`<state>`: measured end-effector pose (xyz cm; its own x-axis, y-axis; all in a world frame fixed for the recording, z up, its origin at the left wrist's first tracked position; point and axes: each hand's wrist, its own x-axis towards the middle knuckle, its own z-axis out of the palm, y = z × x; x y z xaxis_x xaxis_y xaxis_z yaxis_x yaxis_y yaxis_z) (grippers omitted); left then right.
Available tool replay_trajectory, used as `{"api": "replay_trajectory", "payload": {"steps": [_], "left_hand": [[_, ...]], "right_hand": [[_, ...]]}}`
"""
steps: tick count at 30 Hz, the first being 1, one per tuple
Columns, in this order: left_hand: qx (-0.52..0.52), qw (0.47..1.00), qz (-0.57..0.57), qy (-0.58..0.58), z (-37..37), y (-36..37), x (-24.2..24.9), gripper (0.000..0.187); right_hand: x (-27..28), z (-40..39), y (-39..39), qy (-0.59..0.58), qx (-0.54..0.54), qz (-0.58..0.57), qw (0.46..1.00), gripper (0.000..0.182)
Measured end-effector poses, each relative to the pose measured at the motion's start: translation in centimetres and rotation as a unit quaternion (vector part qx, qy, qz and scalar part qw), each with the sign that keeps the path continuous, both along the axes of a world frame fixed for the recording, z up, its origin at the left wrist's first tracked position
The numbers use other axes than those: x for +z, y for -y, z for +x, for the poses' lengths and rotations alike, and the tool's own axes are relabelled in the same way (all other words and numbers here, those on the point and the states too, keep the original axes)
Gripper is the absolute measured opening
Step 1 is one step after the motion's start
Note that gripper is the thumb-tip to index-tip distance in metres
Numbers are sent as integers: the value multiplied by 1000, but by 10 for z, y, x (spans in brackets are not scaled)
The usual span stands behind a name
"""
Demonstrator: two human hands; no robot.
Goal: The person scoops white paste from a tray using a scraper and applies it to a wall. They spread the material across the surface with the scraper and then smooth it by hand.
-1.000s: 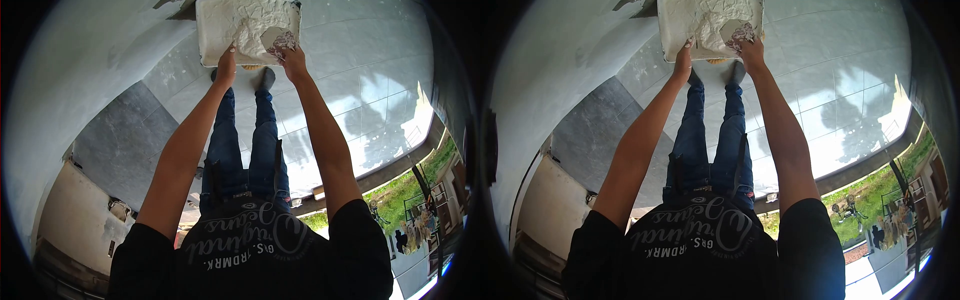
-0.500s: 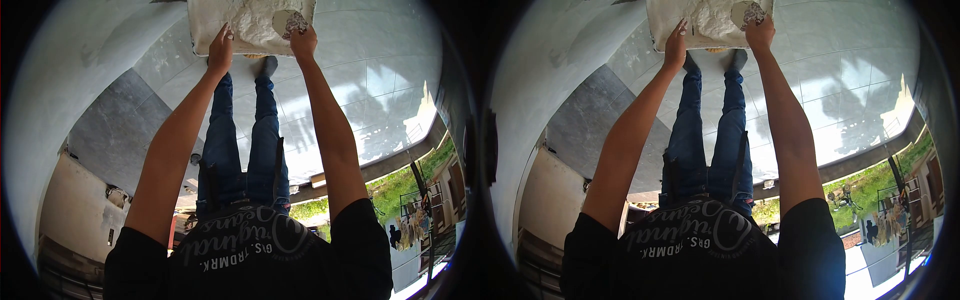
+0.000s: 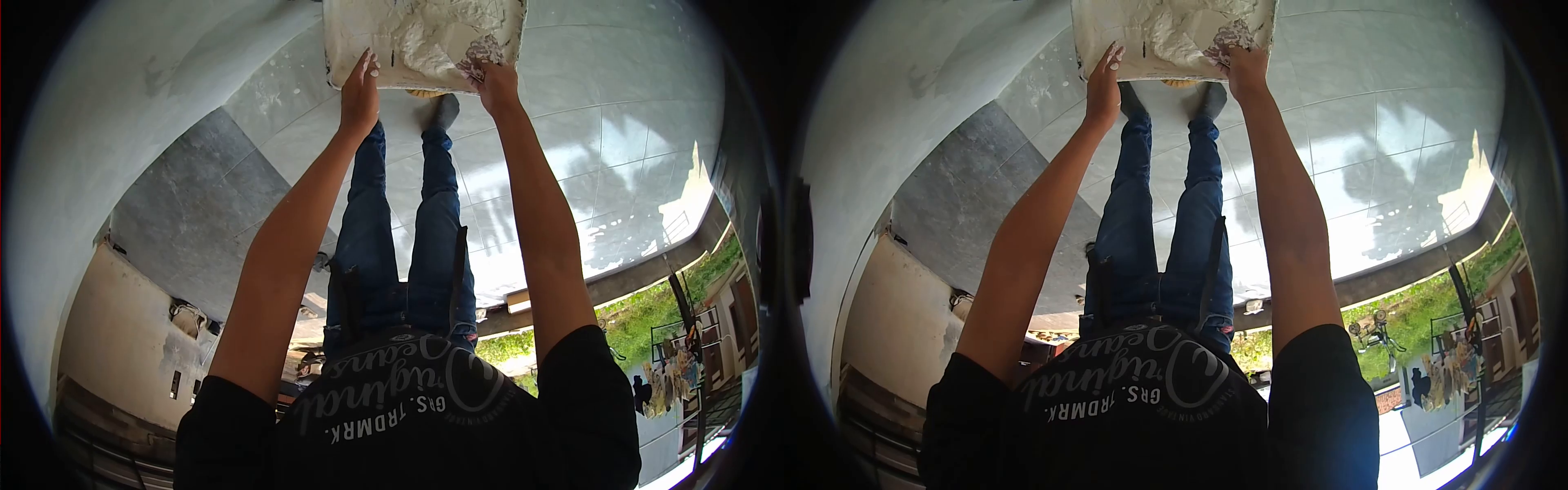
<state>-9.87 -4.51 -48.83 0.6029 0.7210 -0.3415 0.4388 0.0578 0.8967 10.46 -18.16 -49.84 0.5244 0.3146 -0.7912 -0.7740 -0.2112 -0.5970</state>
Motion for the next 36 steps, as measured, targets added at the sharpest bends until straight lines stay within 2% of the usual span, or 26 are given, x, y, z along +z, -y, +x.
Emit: {"api": "replay_trajectory", "payload": {"steps": [1, 2, 5, 7, 9, 13, 15, 20, 30, 32, 36], "left_hand": [[29, 998, -50, -6, 1, 1, 3, 55], [29, 998, -49, -5, 2, 0, 5, 55], [23, 999, -22, -1, -3, 0, 4, 54], [-33, 997, 72, -5, -5, -1, 2, 53], [-29, 998, 54, -7, -7, 1, 4, 53], [11, 1000, -15, -16, -2, 7, 27, 52], [16, 1000, -14, -13, -1, 10, 40, 52], [7, 1000, 18, 4, -8, 10, 74, 54], [80, 978, 67, 182, -13, -4, 216, 65], [96, 963, 80, 238, -13, -6, 241, 63], [113, 947, 111, 280, -18, -21, 288, 64]], "right_hand": [[-1, 0, 2, 2, 1, 1, 1000, 32], [-1, 0, 4, -20, -10, 14, 1000, 31], [-2, -2, 8, -57, -42, 40, 997, 30], [-3, -4, 12, -71, -64, 54, 994, 30], [-4, -5, 15, -66, -79, 77, 992, 33], [16, -9, 13, -54, -84, 95, 990, 34], [29, -9, 11, -89, -109, 91, 986, 30], [71, -11, 16, -100, -79, 160, 979, 33], [213, -28, 6, -144, -18, 371, 917, 42], [232, -33, 0, -164, -6, 435, 885, 36], [267, -44, -15, -182, 2, 464, 867, 33]]}}
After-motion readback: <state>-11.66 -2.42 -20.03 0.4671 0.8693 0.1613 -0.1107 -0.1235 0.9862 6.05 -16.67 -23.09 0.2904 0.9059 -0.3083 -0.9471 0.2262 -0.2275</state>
